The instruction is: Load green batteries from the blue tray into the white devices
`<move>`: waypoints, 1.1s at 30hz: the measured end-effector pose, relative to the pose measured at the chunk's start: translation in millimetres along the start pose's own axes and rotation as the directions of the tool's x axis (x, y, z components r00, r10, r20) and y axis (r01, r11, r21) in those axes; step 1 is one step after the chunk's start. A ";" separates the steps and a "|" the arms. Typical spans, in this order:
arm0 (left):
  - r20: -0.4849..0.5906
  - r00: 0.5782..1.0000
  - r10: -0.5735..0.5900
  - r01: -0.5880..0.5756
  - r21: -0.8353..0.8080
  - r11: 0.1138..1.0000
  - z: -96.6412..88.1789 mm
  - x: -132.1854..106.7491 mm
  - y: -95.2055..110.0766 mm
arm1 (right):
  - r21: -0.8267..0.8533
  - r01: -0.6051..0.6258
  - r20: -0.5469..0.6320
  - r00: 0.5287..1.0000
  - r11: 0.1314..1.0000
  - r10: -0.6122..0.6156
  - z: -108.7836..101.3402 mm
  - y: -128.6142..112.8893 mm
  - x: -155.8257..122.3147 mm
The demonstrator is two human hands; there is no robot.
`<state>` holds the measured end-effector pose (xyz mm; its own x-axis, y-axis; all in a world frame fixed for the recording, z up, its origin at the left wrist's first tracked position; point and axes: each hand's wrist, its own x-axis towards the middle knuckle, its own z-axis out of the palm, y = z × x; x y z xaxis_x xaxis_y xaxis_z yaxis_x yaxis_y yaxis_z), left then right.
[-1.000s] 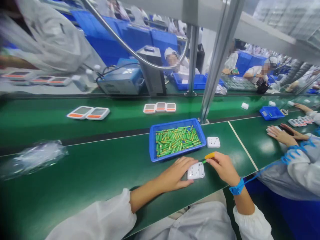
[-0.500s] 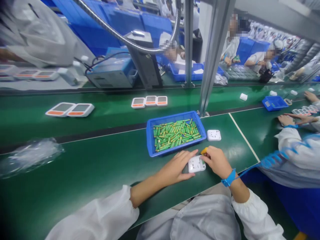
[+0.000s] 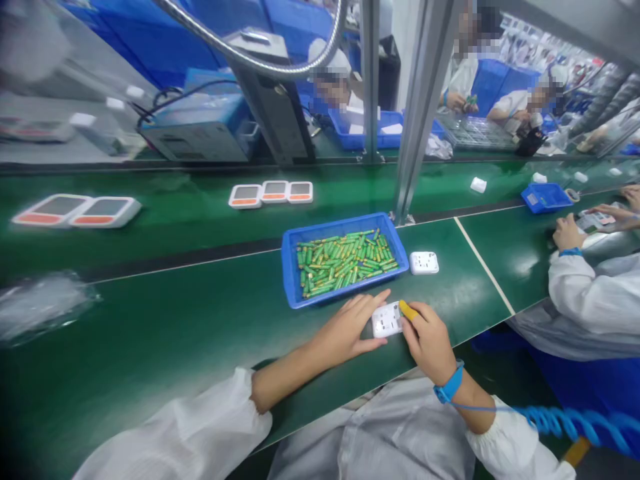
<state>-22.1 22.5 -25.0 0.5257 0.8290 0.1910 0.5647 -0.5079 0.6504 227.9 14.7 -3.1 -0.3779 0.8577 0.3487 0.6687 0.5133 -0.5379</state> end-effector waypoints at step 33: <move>0.003 0.997 0.075 -0.075 -0.012 0.997 7.5 7.6 -13.4 | 0.208 0.214 0.624 0.722 0.955 -0.298 -8.3 -8.4 233.9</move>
<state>-20.9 33.8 -37.7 0.5687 0.7877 0.2367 0.5161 -0.5659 0.6430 139.2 210.7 89.4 -0.8717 0.4854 -0.0670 0.4245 0.6797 -0.5982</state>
